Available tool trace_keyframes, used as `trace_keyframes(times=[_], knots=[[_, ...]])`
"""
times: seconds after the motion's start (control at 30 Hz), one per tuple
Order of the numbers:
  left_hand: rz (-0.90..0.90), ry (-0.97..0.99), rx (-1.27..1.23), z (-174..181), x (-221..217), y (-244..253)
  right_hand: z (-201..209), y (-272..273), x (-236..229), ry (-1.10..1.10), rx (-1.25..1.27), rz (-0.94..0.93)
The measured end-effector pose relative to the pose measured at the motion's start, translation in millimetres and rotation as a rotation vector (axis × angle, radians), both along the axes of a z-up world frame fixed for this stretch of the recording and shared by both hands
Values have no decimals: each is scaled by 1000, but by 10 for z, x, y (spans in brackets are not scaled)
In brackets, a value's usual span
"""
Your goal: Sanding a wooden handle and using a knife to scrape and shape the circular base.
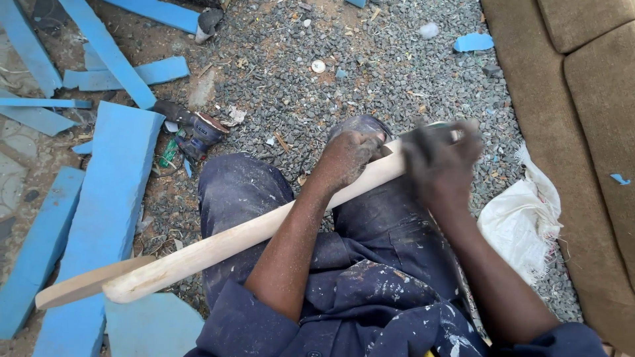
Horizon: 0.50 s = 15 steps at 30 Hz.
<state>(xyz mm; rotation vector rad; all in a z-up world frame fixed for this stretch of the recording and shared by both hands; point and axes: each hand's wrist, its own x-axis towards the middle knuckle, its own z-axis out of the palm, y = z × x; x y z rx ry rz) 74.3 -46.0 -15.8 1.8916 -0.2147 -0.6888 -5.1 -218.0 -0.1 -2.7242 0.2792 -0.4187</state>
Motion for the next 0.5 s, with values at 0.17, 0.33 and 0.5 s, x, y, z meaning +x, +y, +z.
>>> trace_keyframes(times=[0.17, 0.33, 0.5], knots=[[-39, -124, 58, 9, 92, -4, -28, -217, 128, -26, 76, -77], [3, -11, -13, -141, 171, -34, -304, 62, -109, -119, 21, 220], [81, 125, -97, -156, 178, -17, -314, -576, 79, -169, 27, 97]])
